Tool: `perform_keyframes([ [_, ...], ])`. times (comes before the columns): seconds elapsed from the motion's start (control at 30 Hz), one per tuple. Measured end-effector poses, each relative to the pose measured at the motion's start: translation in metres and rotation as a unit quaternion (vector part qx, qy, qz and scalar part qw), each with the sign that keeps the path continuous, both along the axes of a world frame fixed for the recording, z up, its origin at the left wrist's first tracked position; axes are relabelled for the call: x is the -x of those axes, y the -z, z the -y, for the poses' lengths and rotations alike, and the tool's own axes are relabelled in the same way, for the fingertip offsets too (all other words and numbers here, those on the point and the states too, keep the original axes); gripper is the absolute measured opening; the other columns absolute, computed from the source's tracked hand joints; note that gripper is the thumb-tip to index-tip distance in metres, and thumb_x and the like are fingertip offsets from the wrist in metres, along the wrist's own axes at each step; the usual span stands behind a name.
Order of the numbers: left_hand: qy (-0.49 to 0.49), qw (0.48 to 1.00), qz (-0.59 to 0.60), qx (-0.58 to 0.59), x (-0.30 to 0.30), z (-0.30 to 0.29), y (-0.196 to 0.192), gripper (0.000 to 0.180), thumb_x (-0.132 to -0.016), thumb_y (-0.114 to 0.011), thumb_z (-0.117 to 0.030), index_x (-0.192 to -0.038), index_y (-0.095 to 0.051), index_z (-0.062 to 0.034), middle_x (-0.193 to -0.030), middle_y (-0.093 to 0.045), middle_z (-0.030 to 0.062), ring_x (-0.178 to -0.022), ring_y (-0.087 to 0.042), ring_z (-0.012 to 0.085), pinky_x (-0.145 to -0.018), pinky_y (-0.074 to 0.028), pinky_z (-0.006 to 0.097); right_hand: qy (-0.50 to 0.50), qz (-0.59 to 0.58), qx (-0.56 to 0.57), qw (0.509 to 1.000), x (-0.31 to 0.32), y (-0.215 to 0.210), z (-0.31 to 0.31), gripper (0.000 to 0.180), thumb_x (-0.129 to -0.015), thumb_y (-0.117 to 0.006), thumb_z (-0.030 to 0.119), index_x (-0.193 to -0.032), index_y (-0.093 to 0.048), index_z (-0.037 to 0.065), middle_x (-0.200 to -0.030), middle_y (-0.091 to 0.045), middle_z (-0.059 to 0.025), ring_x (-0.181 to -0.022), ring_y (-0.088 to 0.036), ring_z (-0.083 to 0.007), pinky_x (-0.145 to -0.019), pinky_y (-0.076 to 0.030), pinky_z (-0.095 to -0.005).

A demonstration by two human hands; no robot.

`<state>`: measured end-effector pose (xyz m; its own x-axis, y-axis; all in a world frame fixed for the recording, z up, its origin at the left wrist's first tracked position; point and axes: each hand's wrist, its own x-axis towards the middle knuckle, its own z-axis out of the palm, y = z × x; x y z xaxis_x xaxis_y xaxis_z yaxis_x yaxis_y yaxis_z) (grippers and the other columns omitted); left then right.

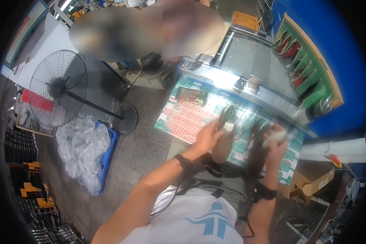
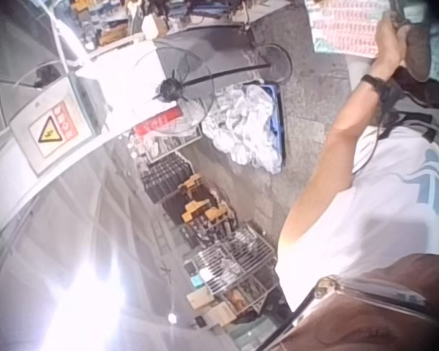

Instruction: Cleaning and inspecting shoe uppers and soles before further assembly.

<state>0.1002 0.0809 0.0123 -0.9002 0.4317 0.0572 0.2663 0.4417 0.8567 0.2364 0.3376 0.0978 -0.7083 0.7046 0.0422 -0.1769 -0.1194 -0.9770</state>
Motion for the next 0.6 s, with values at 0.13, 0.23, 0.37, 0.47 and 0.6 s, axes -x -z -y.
perform_keyframes([
  [0.13,0.019,0.996,0.083,-0.02,0.006,0.0,-0.009,0.039,-0.102,-0.081,-0.021,-0.132,-0.064,-0.0039,-0.088,-0.071,0.0118,-0.08,-0.069,0.0274,-0.075,-0.054,0.042,0.014,0.079,-0.022,0.997,-0.045,0.017,-0.03,0.058,-0.094,-0.059,0.005,-0.152,-0.056,-0.002,-0.145,-0.062,-0.0146,-0.124,-0.066,-0.0272,-0.105,-0.058,-0.0388],
  [0.23,0.085,0.99,0.094,0.066,0.023,0.01,-0.021,0.051,-0.103,-0.078,-0.017,-0.148,-0.058,-0.0008,-0.091,-0.074,0.0129,-0.086,-0.073,0.023,-0.077,-0.056,0.04,0.074,0.094,-0.104,0.987,-0.061,0.033,-0.026,0.049,-0.094,-0.062,0.001,-0.142,-0.062,0.0,-0.133,-0.065,-0.0114,-0.112,-0.066,-0.0208,-0.099,-0.056,-0.0346],
  [0.37,0.036,0.979,0.129,0.151,0.083,0.05,-0.037,0.088,-0.095,-0.074,-0.018,-0.171,-0.035,0.0038,-0.099,-0.078,0.0174,-0.093,-0.076,0.0248,-0.086,-0.06,0.038,0.093,0.143,-0.183,0.968,-0.082,0.053,-0.005,0.036,-0.097,-0.066,-0.002,-0.132,-0.065,0.001,-0.126,-0.066,-0.0081,-0.106,-0.064,-0.0163,-0.097,-0.053,-0.032],
  [0.47,0.054,0.97,0.067,0.227,0.126,0.071,-0.033,0.09,-0.092,-0.073,-0.021,-0.17,-0.037,0.0048,-0.098,-0.077,0.0195,-0.094,-0.077,0.0244,-0.086,-0.061,0.039,0.07,0.171,-0.193,0.964,-0.084,0.054,0.017,0.034,-0.098,-0.066,-0.001,-0.132,-0.065,-0.001,-0.127,-0.066,-0.009,-0.109,-0.064,-0.0166,-0.098,-0.054,-0.0322],
  [0.6,-0.023,0.977,0.112,0.18,0.112,0.036,-0.033,0.073,-0.093,-0.072,-0.02,-0.159,-0.053,0.0033,-0.116,-0.078,0.0258,-0.115,-0.076,0.0353,-0.103,-0.058,0.042,0.13,0.166,-0.225,0.951,-0.1,0.074,0.012,0.034,-0.099,-0.067,-0.001,-0.133,-0.064,-0.001,-0.125,-0.067,-0.0086,-0.106,-0.064,-0.0148,-0.094,-0.053,-0.0315],
])
